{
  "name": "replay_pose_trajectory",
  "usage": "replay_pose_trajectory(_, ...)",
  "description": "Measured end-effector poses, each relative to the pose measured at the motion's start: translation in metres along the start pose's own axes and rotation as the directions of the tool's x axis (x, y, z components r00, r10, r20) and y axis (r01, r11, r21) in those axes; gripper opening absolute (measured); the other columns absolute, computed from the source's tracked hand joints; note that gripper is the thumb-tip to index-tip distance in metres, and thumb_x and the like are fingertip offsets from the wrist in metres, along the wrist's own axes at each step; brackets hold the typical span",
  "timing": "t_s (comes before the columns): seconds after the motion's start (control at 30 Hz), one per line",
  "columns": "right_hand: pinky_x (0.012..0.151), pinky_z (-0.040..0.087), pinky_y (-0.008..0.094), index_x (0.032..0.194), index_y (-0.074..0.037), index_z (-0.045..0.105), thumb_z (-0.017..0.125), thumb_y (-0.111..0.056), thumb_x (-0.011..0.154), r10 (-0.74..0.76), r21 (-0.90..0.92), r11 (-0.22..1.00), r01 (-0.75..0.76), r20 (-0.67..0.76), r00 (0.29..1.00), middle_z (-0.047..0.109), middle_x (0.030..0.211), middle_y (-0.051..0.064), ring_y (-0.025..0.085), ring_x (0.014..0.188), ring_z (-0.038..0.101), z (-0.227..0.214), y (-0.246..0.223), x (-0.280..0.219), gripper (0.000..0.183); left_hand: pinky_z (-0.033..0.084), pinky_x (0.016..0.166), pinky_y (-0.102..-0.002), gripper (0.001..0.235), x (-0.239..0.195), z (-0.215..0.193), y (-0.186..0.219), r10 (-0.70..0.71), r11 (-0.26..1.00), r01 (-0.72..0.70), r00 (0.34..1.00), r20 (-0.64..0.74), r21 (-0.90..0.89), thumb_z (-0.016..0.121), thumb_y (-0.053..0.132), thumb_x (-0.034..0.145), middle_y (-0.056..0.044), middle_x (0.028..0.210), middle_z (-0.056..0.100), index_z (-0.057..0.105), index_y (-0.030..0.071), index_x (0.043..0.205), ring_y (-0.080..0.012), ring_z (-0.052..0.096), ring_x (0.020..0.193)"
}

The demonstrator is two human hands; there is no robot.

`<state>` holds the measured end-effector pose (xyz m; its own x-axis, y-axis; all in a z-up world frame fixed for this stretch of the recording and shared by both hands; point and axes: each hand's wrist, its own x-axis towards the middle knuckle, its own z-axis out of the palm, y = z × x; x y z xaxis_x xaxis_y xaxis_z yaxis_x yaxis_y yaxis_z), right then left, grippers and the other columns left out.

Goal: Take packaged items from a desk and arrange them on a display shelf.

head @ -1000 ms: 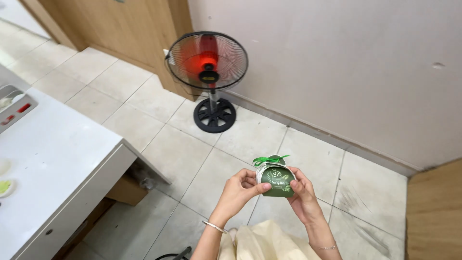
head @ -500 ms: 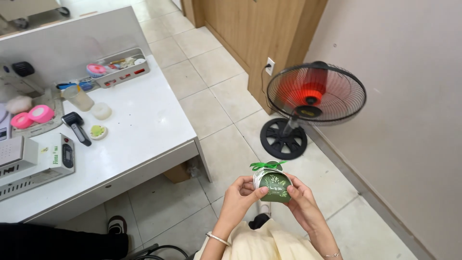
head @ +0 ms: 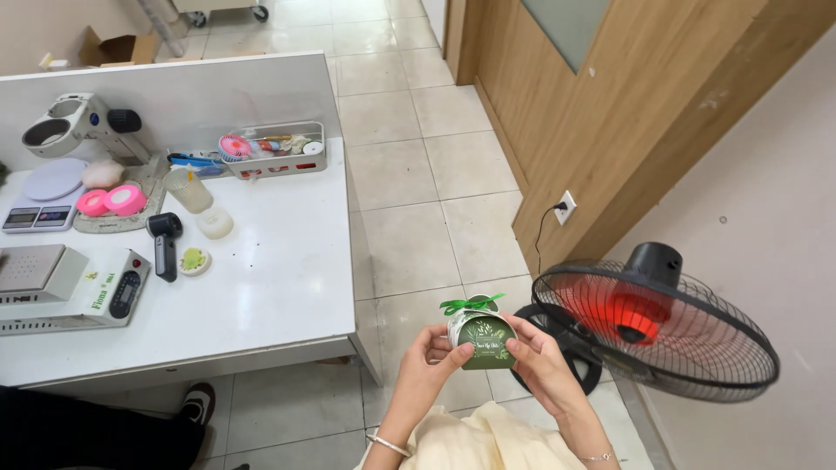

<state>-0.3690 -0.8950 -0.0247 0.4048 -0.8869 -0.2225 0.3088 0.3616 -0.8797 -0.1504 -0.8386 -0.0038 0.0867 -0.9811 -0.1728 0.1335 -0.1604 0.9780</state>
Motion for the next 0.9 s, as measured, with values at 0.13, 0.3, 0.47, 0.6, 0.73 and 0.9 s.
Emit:
replay_pose_trajectory(0.13,0.099,0.050,0.036,0.144,0.005,0.050,0.071,-0.021,0.088,0.019,0.001,1.000,-0.019,0.034,0.999,0.066,0.131,0.013,0.017,0.117,0.063,-0.022,-0.016,0.049,0.065,0.058,0.077,-0.026,0.059,0.048,0.012,0.000,-0.020,1.000,0.019,0.998,-0.059,-0.022,0.082,0.037,0.081,-0.006,0.096,0.075,0.065,-0.001,0.123,-0.0122,0.071,0.087)
replay_pose_trajectory(0.3,0.098,0.049,0.037,0.145,0.005,0.049,0.071,-0.023,0.088,0.026,0.068,0.997,-0.027,0.006,1.000,0.066,0.132,0.012,0.018,0.117,0.063,-0.042,-0.020,0.116,0.067,0.057,0.076,-0.026,0.058,0.124,0.012,-0.002,-0.058,0.998,0.057,0.994,-0.096,-0.011,0.083,0.036,0.080,-0.006,0.093,0.075,0.066,0.000,0.122,-0.0124,0.071,0.086)
replay_pose_trajectory(0.47,0.097,0.049,0.036,0.146,0.003,0.050,0.071,-0.026,0.088,0.027,0.068,0.997,-0.023,-0.061,0.998,0.067,0.131,0.012,0.018,0.116,0.063,-0.054,-0.040,0.207,0.068,0.057,0.077,-0.026,0.060,0.231,-0.001,0.003,-0.068,0.998,0.068,0.996,-0.054,0.001,0.085,0.037,0.078,-0.006,0.093,0.075,0.067,0.000,0.122,-0.0119,0.069,0.085)
replay_pose_trajectory(0.6,0.098,0.049,0.036,0.147,0.003,0.050,0.071,-0.027,0.088,0.000,0.059,0.998,0.004,-0.079,0.997,0.066,0.132,0.012,0.017,0.117,0.062,-0.060,-0.066,0.303,0.069,0.056,0.077,-0.027,0.063,0.327,-0.020,0.038,-0.054,0.998,0.054,0.998,0.016,-0.008,0.085,0.039,0.077,-0.007,0.093,0.075,0.067,-0.002,0.121,-0.0114,0.069,0.085)
replay_pose_trajectory(0.73,0.099,0.049,0.038,0.146,0.004,0.049,0.072,-0.027,0.088,-0.054,0.084,0.995,0.058,-0.045,0.998,0.066,0.131,0.013,0.019,0.117,0.063,-0.052,-0.109,0.413,0.069,0.058,0.078,-0.028,0.064,0.439,-0.047,0.082,-0.040,0.998,0.039,0.999,0.023,0.057,0.086,0.039,0.076,-0.006,0.093,0.073,0.066,-0.001,0.122,-0.0120,0.069,0.085)
replay_pose_trajectory(0.9,0.100,0.049,0.037,0.146,0.006,0.049,0.073,-0.021,0.088,-0.111,0.066,0.991,0.113,-0.038,0.993,0.065,0.132,0.013,0.019,0.118,0.062,-0.045,-0.142,0.531,0.069,0.058,0.079,-0.027,0.061,0.550,-0.079,0.120,0.023,0.998,-0.026,0.998,0.050,0.053,0.084,0.039,0.079,-0.005,0.093,0.075,0.068,-0.001,0.123,-0.0118,0.069,0.086)
